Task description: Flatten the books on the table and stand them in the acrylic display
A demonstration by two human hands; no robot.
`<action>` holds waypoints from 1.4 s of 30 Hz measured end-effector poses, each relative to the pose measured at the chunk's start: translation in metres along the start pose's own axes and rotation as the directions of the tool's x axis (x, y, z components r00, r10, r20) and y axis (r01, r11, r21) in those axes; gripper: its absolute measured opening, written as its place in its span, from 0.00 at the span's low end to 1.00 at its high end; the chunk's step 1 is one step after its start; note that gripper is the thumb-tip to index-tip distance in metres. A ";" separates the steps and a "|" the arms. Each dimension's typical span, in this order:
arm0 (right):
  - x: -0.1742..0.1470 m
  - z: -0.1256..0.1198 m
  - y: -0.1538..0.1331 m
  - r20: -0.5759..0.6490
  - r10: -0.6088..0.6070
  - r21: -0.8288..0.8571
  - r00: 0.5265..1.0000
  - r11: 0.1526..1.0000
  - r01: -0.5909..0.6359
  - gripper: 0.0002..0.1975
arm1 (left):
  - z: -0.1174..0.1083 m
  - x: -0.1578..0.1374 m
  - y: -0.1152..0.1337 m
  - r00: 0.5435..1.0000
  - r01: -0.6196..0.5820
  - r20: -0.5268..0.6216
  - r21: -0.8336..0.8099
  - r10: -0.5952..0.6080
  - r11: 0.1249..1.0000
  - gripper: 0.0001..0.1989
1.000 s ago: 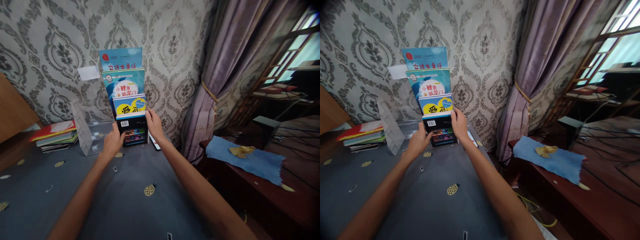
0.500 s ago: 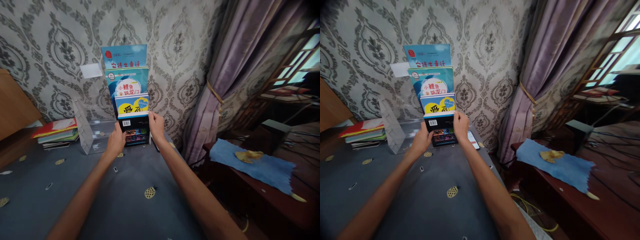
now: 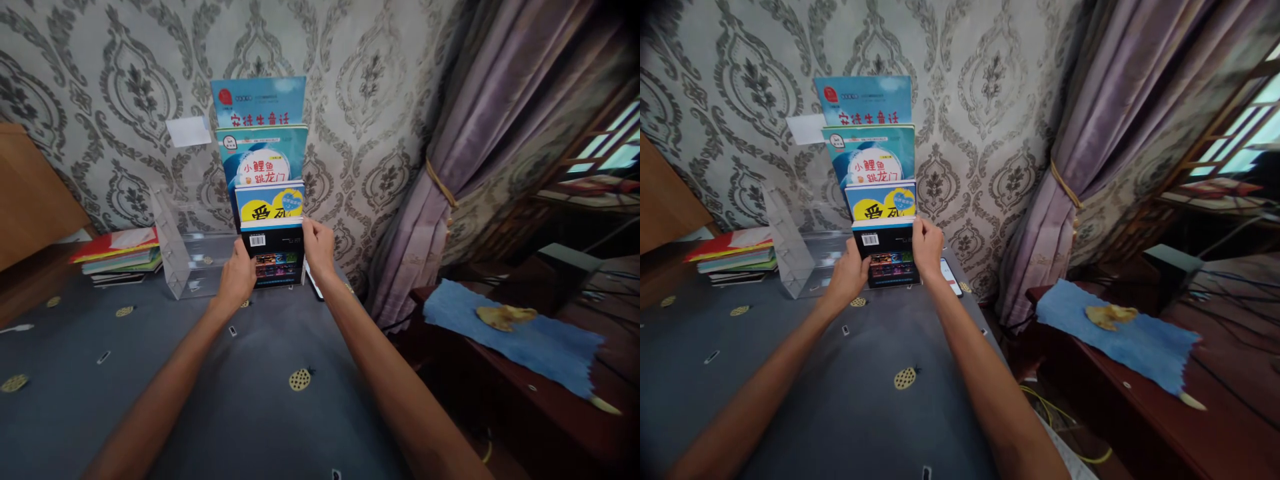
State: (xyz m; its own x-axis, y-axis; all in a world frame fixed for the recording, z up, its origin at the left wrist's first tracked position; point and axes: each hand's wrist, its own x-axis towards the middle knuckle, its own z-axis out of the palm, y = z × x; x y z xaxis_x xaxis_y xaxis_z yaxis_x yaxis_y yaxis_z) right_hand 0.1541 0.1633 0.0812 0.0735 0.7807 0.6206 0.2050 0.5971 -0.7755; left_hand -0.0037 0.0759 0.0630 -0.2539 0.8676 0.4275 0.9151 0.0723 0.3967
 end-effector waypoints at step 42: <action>0.013 -0.006 0.015 0.006 -0.029 0.115 1.000 0.993 0.028 0.17 | -0.026 0.009 -0.002 0.992 -0.100 -0.081 0.004 0.100 0.995 0.26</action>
State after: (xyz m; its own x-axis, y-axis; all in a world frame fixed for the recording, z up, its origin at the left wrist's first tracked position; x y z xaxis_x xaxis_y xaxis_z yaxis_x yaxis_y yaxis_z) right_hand 0.1640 0.1815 0.0779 0.0613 0.7641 0.6422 0.0936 0.6362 -0.7658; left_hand -0.0161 0.0703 0.0873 -0.1854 0.8279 0.5294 0.9373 -0.0128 0.3484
